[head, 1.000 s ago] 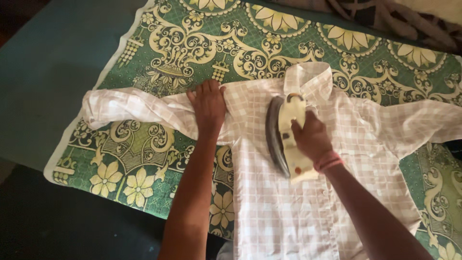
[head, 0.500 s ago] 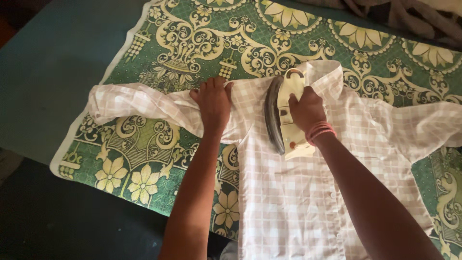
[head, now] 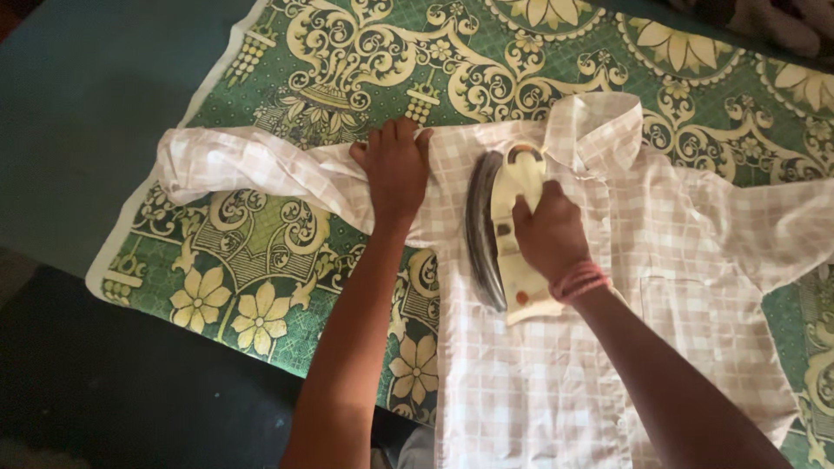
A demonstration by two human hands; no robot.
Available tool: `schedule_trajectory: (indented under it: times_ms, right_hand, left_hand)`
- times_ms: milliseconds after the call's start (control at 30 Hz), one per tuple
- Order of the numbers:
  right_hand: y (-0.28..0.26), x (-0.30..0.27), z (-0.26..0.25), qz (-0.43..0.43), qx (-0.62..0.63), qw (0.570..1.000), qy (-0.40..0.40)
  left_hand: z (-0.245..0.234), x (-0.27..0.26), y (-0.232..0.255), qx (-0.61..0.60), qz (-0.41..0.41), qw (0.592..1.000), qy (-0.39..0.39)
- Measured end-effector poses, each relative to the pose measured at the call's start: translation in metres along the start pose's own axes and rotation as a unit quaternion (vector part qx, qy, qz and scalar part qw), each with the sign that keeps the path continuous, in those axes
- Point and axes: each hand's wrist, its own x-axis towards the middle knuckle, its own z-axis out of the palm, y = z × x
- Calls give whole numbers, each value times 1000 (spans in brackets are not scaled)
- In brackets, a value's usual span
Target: The person lays a checkered shirt flat on a patterned ironing board, smooths the fabric, and uses a steam iron to press the shirt. The person irons the body and sleeves, adjusting the shirt as needed.
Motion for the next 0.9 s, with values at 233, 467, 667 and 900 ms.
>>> schedule_trajectory:
  times_ms: [233, 467, 667, 900]
  right_hand:
    - [10, 37, 23, 18, 28, 998, 54]
    - [-12, -26, 12, 38, -1, 999, 22]
    - [-39, -75, -19, 62, 41, 996, -42]
    - [-43, -119, -33, 2, 69, 994, -87]
  left_hand:
    - [0, 0, -1, 26, 12, 1000, -7]
    - [-26, -7, 7, -113, 106, 986, 65]
    - [-84, -63, -12, -92, 189, 977, -21]
    - [-121, -84, -26, -45, 67, 988, -128]
